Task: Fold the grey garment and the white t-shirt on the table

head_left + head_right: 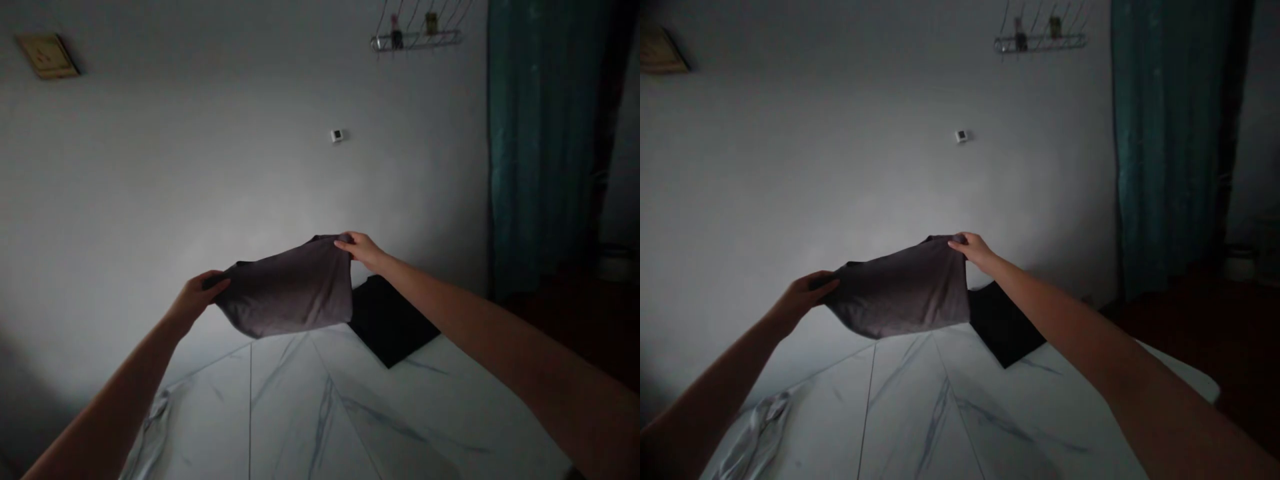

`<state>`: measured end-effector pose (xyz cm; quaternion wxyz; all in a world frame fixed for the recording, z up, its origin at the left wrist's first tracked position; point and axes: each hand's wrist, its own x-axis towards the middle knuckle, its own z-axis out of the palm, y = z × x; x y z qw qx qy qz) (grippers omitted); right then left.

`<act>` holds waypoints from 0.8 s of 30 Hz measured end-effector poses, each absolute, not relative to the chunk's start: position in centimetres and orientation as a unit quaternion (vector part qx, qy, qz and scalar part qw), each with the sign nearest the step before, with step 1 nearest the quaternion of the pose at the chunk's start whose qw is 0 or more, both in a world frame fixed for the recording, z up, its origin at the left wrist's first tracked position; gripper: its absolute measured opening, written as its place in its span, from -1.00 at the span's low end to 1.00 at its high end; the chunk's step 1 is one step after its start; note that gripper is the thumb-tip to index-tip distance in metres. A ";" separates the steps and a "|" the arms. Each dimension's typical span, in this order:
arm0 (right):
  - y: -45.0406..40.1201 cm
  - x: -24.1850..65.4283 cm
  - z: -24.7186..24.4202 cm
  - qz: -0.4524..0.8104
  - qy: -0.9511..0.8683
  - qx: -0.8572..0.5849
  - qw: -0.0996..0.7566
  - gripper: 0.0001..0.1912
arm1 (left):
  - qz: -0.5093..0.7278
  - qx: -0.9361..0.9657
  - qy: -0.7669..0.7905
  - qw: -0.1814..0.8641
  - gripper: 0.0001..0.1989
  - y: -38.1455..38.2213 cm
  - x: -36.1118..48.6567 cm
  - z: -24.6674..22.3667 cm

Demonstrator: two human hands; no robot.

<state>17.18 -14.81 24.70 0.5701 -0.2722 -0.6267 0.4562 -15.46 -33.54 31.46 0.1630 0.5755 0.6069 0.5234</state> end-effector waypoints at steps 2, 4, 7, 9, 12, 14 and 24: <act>-14.2 20.0 26.9 0.454 -0.617 -0.254 0.591 -0.81 | 0.543 0.582 0.588 0.146 -0.46 -32.6 -12.5 33.5; -13.5 23.2 28.2 0.450 -0.608 -0.243 0.607 -0.79 | 0.553 0.589 0.573 0.140 -0.49 -31.6 -9.4 34.8; -12.2 28.5 28.7 0.429 -0.610 -0.232 0.625 -0.74 | 0.552 0.602 0.558 0.146 -0.50 -30.2 -4.9 35.3; -11.2 32.0 28.5 0.412 -0.615 -0.233 0.631 -0.69 | 0.539 0.612 0.557 0.159 -0.51 -29.1 -2.2 35.0; -9.2 36.3 27.8 0.392 -0.622 -0.253 0.629 -0.66 | 0.511 0.620 0.565 0.186 -0.51 -27.1 1.4 33.8; -7.5 38.3 27.1 0.388 -0.625 -0.266 0.623 -0.68 | 0.494 0.624 0.566 0.215 -0.51 -25.2 3.3 32.7; 8.1 34.8 14.0 0.327 -0.669 -0.495 0.448 -0.75 | 0.452 0.546 0.589 0.389 -0.54 -7.3 2.6 18.2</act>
